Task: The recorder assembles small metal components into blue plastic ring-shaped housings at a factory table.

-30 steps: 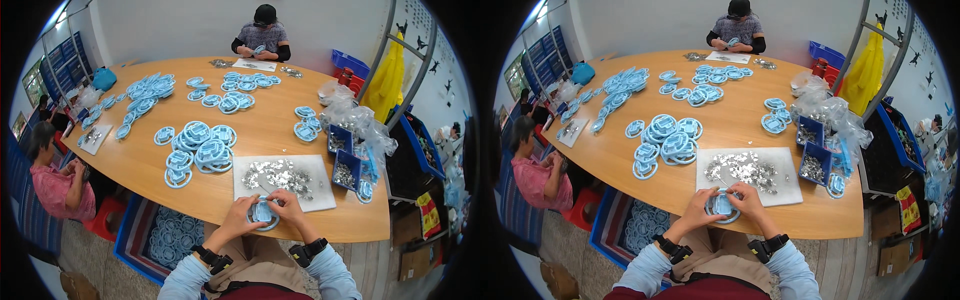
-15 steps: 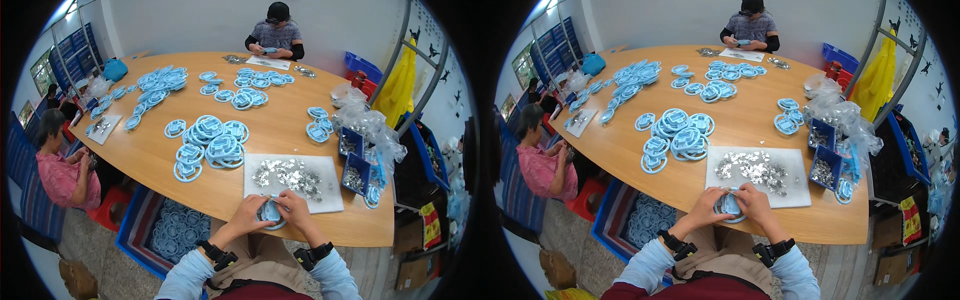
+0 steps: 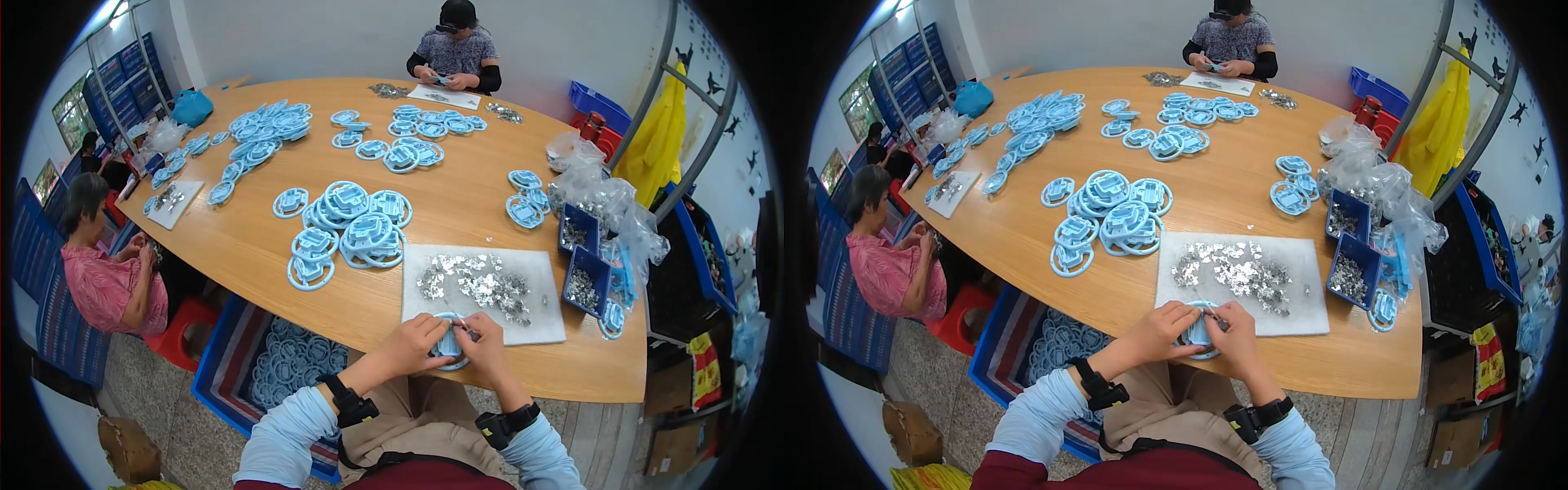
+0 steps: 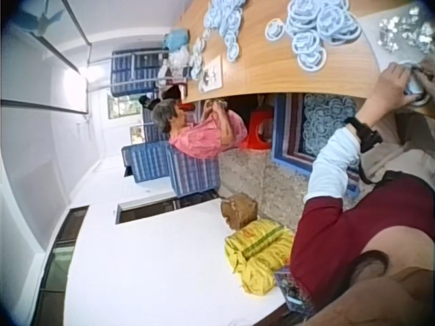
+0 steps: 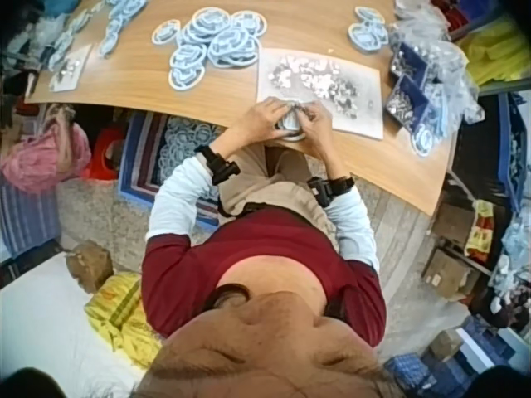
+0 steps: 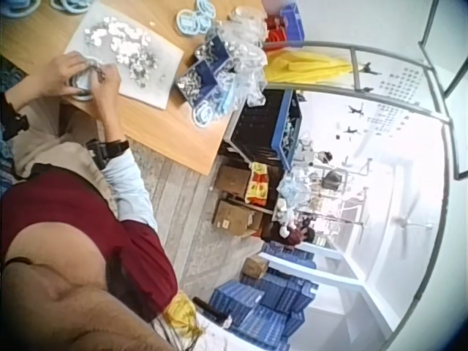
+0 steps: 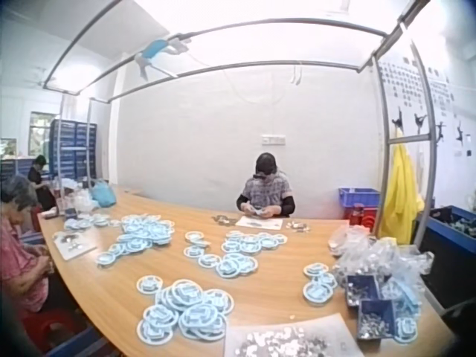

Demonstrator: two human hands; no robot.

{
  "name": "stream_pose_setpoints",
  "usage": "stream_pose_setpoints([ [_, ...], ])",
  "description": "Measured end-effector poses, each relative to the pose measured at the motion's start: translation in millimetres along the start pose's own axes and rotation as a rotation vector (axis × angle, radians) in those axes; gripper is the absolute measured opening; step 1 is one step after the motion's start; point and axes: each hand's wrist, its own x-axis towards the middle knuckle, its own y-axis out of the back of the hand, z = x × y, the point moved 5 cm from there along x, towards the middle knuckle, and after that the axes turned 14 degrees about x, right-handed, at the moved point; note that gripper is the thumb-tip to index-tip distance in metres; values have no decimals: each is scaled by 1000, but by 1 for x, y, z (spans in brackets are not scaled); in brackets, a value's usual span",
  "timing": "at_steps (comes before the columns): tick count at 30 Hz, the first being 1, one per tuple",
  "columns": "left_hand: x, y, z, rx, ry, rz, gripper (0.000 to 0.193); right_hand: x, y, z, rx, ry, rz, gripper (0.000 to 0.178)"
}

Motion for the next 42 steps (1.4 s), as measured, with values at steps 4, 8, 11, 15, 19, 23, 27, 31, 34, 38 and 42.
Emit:
stream_pose_setpoints([
  [4,-1,-1,-6,-88,73,-11,59,8,-1,19,190,-214,37,17],
  [8,-1,-9,-8,-129,222,-58,65,13,-4,14,100,-256,2,18],
  [11,-1,-12,-6,-115,290,-68,66,14,-6,10,23,-240,-43,18],
  [15,-2,-14,-5,-114,301,-25,66,13,-3,8,35,-257,-27,18],
  [19,-3,-16,-5,-75,300,-31,66,6,6,4,-81,-98,26,24],
  [23,-5,-16,-6,-69,339,-17,64,-21,10,-22,-291,10,-70,32],
  [27,-2,-18,-4,-62,367,3,62,-44,5,-16,-379,30,-201,39],
  [31,-1,-18,-4,-62,382,15,60,-44,1,-14,-462,47,-172,39],
  [34,-3,-18,-4,-64,390,4,59,-43,-4,-19,-553,45,-189,41],
  [38,-3,-17,-4,-82,407,-17,57,-47,-10,-21,-655,111,-178,45],
  [42,-2,-16,-4,-96,417,-37,57,-49,-14,-19,-650,106,-173,45],
])
